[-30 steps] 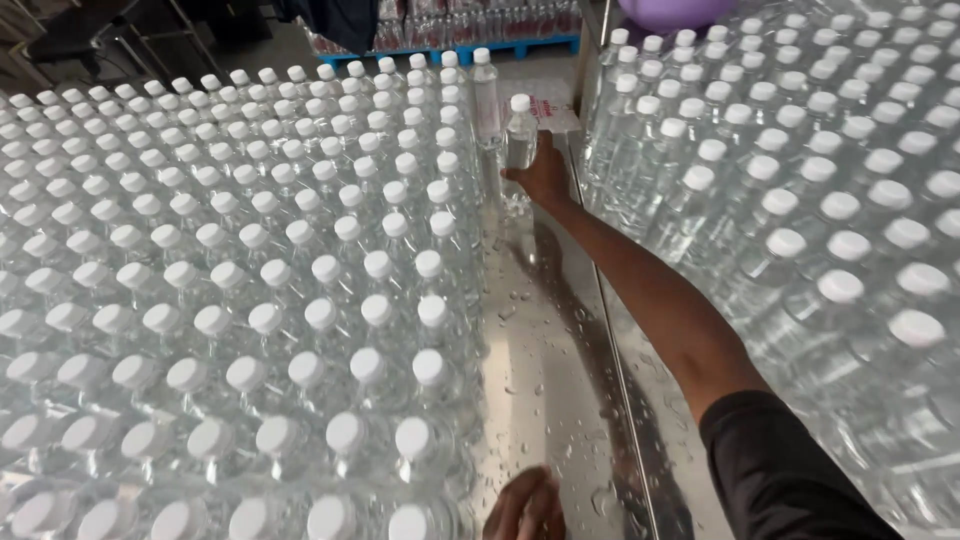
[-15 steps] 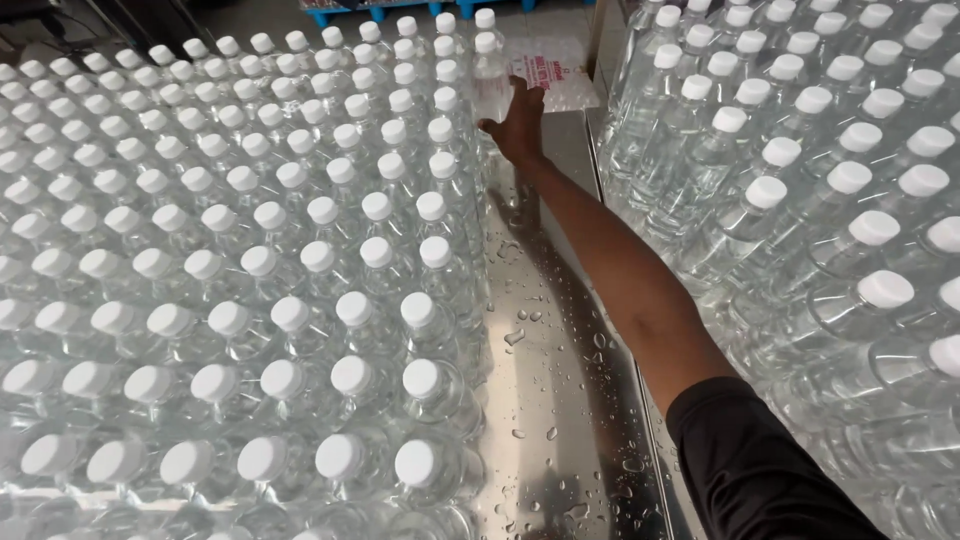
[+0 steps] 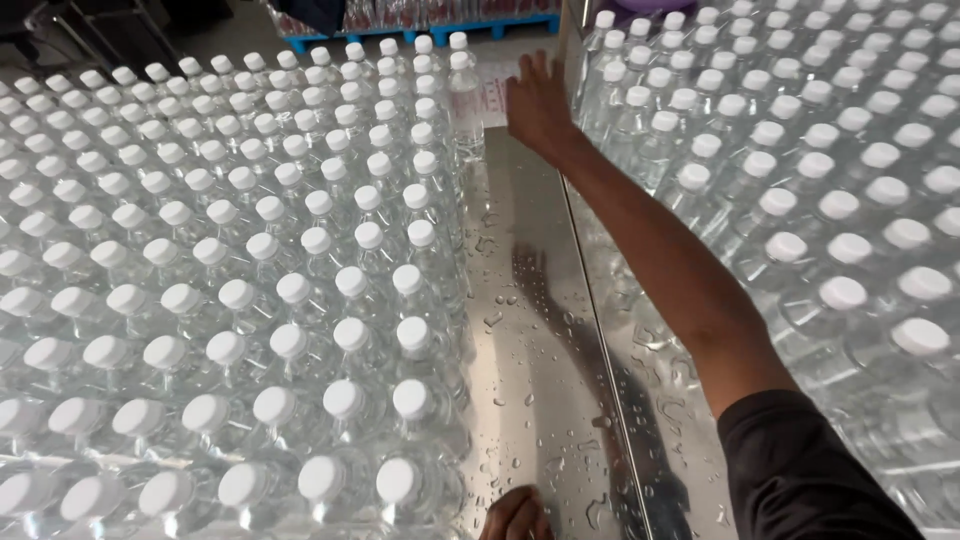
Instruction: The person is manually screwing white plastic caps onto water bottles arranged on a metal production table.
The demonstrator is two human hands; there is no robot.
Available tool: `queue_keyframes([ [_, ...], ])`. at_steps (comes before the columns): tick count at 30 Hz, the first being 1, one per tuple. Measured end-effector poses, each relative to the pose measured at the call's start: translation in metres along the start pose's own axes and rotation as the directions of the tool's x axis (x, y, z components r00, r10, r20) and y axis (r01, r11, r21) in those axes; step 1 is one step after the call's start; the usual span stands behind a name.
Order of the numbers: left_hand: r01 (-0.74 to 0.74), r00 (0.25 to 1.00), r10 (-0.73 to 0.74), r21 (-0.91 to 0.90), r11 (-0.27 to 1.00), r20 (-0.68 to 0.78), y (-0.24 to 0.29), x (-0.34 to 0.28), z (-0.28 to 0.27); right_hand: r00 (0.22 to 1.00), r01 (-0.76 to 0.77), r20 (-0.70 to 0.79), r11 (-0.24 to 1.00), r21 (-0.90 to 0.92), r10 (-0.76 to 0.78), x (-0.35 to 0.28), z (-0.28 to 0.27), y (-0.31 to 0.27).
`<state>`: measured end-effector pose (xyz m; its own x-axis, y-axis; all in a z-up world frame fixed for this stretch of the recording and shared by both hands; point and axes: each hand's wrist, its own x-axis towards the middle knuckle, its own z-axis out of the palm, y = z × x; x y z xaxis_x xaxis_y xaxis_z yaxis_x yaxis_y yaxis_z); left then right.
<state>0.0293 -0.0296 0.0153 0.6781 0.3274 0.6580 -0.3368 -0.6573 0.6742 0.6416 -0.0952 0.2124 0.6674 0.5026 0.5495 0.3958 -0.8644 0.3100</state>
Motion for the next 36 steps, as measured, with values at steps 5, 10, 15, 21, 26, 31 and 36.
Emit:
queue_keyframes([
  [5, 0.053, 0.998, -0.053, -0.005, 0.999, -0.027, 0.053, 0.042, -0.031, 0.874, -0.217, 0.319, 0.882, -0.418, 0.366, 0.001, -0.054, 0.071],
  [10, -0.212, 0.976, 0.204, -0.104, 0.972, -0.078, 0.039, 0.043, -0.037, 0.619, -0.093, 0.681, 0.898, -0.430, 0.390, -0.041, -0.064, 0.112],
  [15, -0.170, 0.985, 0.169, -0.031, 0.985, -0.030, 0.036, 0.033, -0.038, 0.660, -0.215, 0.654, 0.927, -0.307, 0.369, -0.058, -0.075, 0.099],
  [21, -0.204, 0.975, 0.212, -0.094, 0.974, 0.074, 0.039, 0.038, -0.050, 0.818, -0.112, 0.570, 0.993, 0.035, 0.072, -0.076, -0.113, 0.047],
  [26, -0.046, 0.984, 0.075, -0.174, 0.984, 0.163, 0.049, 0.041, -0.053, 0.871, 0.024, 0.483, 0.991, 0.129, -0.085, -0.111, -0.180, 0.013],
  [31, 0.027, 0.990, 0.018, -0.314, 0.949, 0.138, 0.104, 0.074, -0.060, 0.841, 0.049, 0.476, 0.913, 0.405, -0.256, -0.190, -0.348, -0.039],
  [36, 0.319, 0.924, -0.212, -0.337, 0.886, 0.317, 0.144, 0.097, -0.073, 0.667, -0.079, 0.496, 0.610, 0.789, -0.556, -0.262, -0.448, -0.055],
])
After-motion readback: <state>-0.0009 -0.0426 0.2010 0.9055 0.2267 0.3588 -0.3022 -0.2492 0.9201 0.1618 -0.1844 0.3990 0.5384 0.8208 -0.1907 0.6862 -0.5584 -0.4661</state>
